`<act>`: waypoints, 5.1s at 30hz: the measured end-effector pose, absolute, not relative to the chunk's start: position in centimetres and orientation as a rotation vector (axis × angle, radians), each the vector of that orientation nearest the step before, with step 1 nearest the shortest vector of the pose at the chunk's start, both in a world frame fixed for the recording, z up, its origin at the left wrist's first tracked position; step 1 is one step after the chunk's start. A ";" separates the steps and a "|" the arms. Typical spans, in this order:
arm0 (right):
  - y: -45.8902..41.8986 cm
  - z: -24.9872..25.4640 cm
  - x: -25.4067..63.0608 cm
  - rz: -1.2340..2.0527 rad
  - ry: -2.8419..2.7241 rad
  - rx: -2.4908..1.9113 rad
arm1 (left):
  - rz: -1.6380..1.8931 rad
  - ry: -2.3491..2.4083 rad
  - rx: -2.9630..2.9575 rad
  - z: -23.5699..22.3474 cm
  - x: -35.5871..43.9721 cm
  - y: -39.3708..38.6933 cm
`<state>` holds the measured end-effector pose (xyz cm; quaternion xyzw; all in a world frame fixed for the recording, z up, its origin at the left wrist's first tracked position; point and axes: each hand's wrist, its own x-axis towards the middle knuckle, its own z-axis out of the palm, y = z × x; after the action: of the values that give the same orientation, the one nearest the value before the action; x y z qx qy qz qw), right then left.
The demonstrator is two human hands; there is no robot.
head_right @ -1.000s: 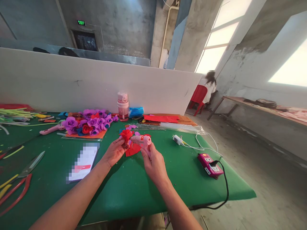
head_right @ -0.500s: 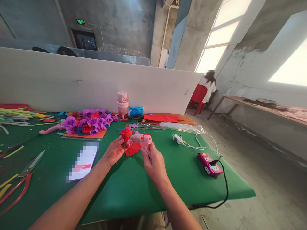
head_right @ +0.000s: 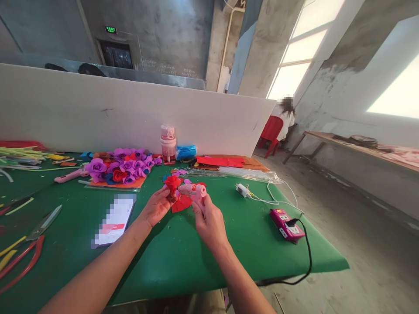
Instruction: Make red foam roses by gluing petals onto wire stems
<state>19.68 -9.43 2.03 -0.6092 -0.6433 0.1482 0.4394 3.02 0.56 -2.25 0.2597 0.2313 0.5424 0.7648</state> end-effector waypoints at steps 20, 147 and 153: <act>-9.6 1.5 21.7 0.974 -1.068 -1.223 | 1.196 0.513 0.504 -2.4 3.0 0.7; -0.7 -2.7 13.6 1.046 -0.941 -0.865 | 1.395 0.802 1.135 -1.8 2.9 0.5; -0.5 -3.0 13.7 1.051 -0.941 -0.849 | 1.375 0.804 1.144 -1.7 2.9 0.5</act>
<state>13.71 -0.49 -2.98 -0.3783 -0.4190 0.4680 0.6799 2.91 0.52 -1.74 0.4846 0.3404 0.5825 0.5568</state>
